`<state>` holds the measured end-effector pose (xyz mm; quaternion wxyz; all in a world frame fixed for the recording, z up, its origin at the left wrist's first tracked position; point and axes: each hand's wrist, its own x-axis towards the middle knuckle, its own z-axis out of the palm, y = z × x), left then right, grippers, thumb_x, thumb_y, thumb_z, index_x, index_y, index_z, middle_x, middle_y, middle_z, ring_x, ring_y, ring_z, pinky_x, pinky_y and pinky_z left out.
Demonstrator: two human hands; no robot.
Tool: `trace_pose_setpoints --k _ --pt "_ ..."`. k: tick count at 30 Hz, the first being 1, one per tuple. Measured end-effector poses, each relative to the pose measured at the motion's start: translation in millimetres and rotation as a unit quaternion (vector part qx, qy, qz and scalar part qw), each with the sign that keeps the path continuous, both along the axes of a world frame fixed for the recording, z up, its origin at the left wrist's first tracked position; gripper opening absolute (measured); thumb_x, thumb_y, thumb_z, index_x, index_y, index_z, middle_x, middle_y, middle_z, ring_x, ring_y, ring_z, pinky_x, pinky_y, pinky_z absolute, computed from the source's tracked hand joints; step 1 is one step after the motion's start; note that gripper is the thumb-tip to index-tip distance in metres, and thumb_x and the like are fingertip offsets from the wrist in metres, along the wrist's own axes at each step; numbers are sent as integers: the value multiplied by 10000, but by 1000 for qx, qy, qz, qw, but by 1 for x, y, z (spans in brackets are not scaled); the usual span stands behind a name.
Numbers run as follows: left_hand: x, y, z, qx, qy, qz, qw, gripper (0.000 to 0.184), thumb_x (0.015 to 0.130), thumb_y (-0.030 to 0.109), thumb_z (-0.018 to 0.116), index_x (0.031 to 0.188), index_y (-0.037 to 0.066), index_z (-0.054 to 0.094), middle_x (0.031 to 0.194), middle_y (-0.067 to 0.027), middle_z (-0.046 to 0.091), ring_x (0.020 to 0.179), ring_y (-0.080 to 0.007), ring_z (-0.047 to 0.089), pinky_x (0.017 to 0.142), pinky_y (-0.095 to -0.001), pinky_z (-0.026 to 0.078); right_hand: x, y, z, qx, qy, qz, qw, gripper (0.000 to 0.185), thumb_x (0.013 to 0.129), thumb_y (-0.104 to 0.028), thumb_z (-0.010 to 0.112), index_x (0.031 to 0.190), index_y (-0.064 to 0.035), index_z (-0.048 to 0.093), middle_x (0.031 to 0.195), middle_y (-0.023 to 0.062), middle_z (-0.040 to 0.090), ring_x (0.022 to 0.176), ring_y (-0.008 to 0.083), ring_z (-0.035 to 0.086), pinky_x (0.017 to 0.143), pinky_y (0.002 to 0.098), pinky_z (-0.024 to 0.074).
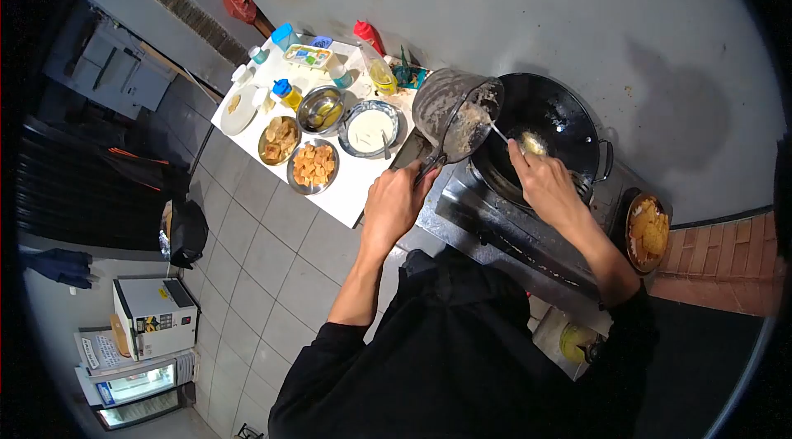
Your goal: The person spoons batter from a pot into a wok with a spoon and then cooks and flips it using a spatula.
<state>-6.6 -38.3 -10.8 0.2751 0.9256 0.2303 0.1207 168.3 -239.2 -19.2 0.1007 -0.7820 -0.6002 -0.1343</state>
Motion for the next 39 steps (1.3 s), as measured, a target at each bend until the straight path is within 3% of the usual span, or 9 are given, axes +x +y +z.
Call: trace_pose_setpoints --k 7,11,17,25,28,31,36,38,39 --pt "4 4 -1 8 -26 -9 1000 367 931 334 638 817 -15 646 652 -259 600 683 -465 598 605 -510 463 -22 -1 -3 127 314 -55 939 307 857 66 570 1161 106 596 730 252 615 621 364 631 563 420 471" --pt "6 7 -6 -4 -35 -17 999 381 929 341 641 810 -21 644 654 -264 596 688 -468 592 611 -510 458 -19 -4 11 168 345 -76 920 312 847 99 568 1157 102 591 806 258 640 654 364 639 593 401 488" --pt "5 7 -10 1 -56 -37 998 375 926 343 646 833 -19 663 654 -266 593 682 -461 598 610 -502 460 -3 -8 10 96 42 -36 994 397 809 89 560 1204 125 551 794 235 626 702 376 659 613 433 533" --pt "5 6 -10 6 -62 -17 998 366 927 332 645 854 -25 671 640 -258 592 664 -450 601 616 -495 464 -37 -6 -5 150 284 -77 944 315 837 58 563 1143 128 588 721 270 614 645 393 650 572 455 481" --pt "7 7 -1 -17 22 -1 1000 294 906 254 667 1027 -13 692 911 -252 677 882 -427 644 761 -468 500 -53 -2 -6 208 342 -101 911 203 892 25 557 1068 67 648 724 250 627 544 305 643 501 350 440" --pt "9 8 -17 -4 -71 -21 997 378 929 330 643 852 -39 672 653 -264 594 671 -451 604 620 -493 464 -58 1 -17 215 398 -141 880 185 900 15 558 1050 71 652 747 246 643 539 248 644 506 329 448" --pt "11 12 -30 -41 -76 -56 995 392 928 324 648 861 -62 663 670 -282 588 678 -458 599 613 -493 455 -48 16 -37 374 349 -67 857 187 958 -7 513 1053 88 642 636 69 617 476 109 528 466 280 410" --pt "11 11 -30 -58 -99 -69 991 395 928 318 650 865 -72 658 677 -291 583 680 -463 596 607 -493 448 -45 7 -15 298 766 -157 548 224 1013 -39 452 1076 84 629 576 -53 442 450 21 352 428 234 311" --pt "9 11 -30 -75 -99 -72 990 392 931 308 649 866 -79 650 674 -298 570 642 -458 577 588 -480 438 -44 8 -9 302 764 -158 548 224 1013 -39 452 1076 84 629 576 -53 442 450 21 352 428 234 311"
